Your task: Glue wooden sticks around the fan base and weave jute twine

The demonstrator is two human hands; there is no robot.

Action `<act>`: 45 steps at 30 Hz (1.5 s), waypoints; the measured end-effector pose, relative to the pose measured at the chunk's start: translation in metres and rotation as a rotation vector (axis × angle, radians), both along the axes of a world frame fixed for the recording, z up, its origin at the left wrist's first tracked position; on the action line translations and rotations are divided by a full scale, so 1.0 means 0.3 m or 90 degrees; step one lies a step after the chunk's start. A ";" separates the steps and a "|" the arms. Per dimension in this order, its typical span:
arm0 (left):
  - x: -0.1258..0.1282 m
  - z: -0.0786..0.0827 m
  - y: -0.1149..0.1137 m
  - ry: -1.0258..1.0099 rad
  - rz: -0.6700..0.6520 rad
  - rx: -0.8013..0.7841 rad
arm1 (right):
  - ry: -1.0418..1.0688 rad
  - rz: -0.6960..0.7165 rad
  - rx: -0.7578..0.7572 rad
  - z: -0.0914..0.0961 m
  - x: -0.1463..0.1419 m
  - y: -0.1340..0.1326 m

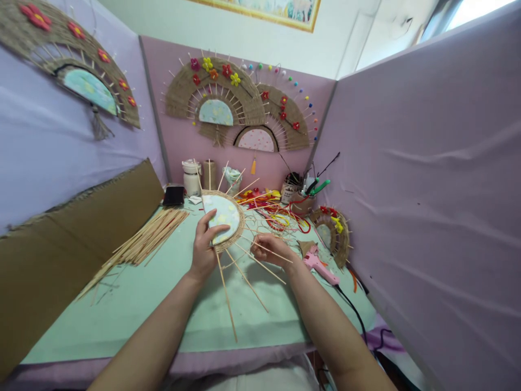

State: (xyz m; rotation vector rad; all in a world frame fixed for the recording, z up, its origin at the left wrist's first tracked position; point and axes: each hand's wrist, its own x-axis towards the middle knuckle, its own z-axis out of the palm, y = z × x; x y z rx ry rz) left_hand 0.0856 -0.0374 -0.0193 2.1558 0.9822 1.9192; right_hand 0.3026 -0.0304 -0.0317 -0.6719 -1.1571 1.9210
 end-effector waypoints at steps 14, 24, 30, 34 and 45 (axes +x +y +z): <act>0.000 0.002 0.002 0.005 -0.017 0.012 | 0.070 -0.015 0.040 -0.010 -0.032 -0.004; 0.004 0.003 -0.002 0.006 -0.014 -0.005 | 0.060 -0.005 0.033 -0.004 -0.039 -0.003; 0.004 0.003 -0.003 0.010 -0.013 -0.011 | 0.083 -0.017 0.032 -0.002 -0.045 -0.012; 0.003 0.001 0.000 0.014 -0.009 -0.006 | 0.092 0.001 0.057 -0.002 -0.041 -0.011; 0.004 0.002 0.000 0.006 -0.009 -0.003 | 0.086 -0.010 0.054 0.004 -0.043 -0.013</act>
